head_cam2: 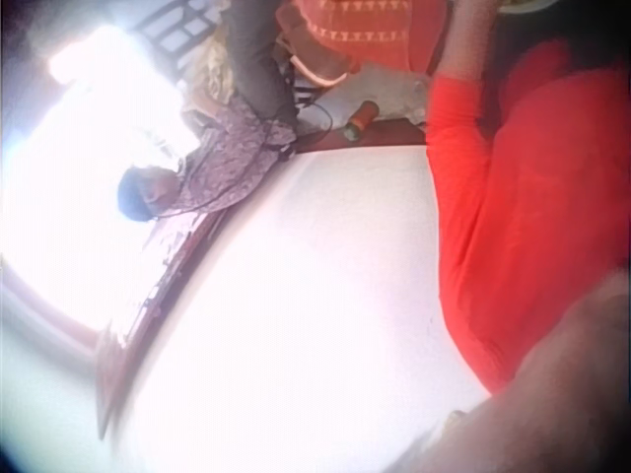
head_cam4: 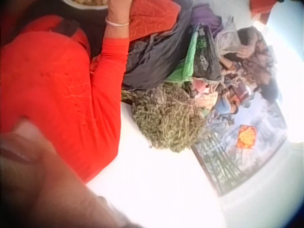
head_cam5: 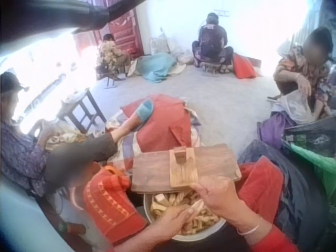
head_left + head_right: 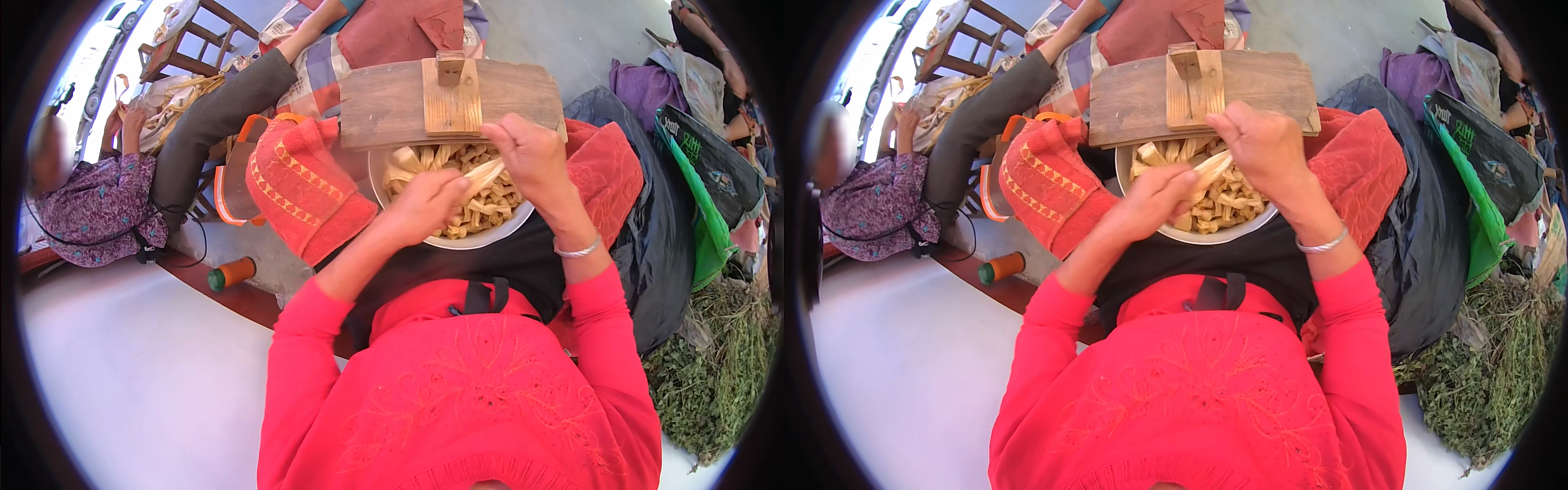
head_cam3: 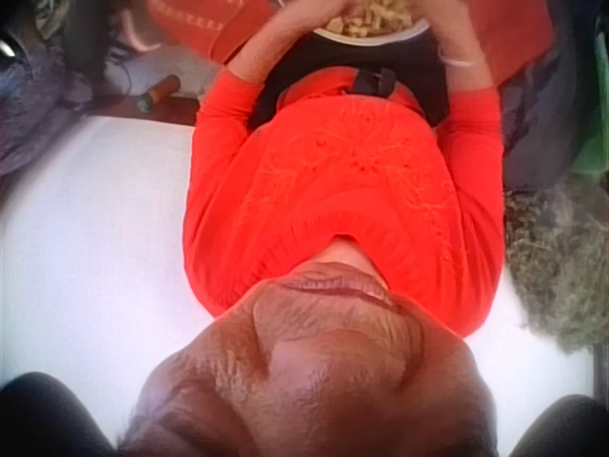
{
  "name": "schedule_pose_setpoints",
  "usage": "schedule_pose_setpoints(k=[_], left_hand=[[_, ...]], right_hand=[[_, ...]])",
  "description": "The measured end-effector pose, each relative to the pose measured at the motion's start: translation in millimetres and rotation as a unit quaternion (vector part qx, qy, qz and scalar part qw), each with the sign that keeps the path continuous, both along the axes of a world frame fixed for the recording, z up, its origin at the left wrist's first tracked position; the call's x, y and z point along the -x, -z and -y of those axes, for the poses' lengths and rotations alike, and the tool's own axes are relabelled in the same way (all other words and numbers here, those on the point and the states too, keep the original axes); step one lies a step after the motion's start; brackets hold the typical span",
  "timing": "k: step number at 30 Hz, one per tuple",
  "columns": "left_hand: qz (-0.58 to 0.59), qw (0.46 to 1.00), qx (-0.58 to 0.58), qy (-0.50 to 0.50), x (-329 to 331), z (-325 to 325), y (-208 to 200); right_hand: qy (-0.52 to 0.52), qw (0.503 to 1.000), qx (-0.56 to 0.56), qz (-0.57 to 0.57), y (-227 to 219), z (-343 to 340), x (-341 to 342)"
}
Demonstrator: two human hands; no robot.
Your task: The person is by hand shaping dough strips into small twists and placing them into a bowl.
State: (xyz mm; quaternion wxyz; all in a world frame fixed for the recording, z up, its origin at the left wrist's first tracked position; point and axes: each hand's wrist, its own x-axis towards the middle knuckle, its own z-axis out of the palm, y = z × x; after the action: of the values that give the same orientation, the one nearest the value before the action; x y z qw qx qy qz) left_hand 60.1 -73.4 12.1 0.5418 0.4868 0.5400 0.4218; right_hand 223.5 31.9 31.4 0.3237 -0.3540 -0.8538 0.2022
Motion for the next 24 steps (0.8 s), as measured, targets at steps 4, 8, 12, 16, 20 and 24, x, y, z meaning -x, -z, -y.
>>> schedule_pose_setpoints(k=[4, 8, 12, 16, 20, 24], left_hand=[[-0.333, 0.924, -0.186, 0.013, 20.7, 26.4, -98.1], [-0.417, 0.801, -0.42, 0.089, 12.7, 45.5, -193.9], [-0.049, 0.95, -0.305, 0.054, 2.7, 21.0, -150.2], [0.209, 0.976, -0.047, 0.046, 1.2, -7.3, -83.5], [0.26, 0.964, 0.052, -0.021, -22.9, -25.4, -37.2], [0.285, 0.954, 0.084, -0.028, -19.7, -33.9, 1.0]], right_hand=[[-0.162, 0.977, 0.134, -0.041, -33.6, 32.3, -7.2], [-0.459, 0.847, 0.213, -0.16, -87.4, 72.9, -7.5], [-0.4, 0.769, 0.369, -0.336, -95.8, 83.6, -9.9], [-0.076, 0.921, 0.293, -0.247, -55.2, 42.9, 7.0], [0.055, 0.977, 0.077, -0.191, 8.4, 17.4, 17.8], [0.096, 0.994, -0.008, -0.052, 13.4, 16.6, 12.7]])
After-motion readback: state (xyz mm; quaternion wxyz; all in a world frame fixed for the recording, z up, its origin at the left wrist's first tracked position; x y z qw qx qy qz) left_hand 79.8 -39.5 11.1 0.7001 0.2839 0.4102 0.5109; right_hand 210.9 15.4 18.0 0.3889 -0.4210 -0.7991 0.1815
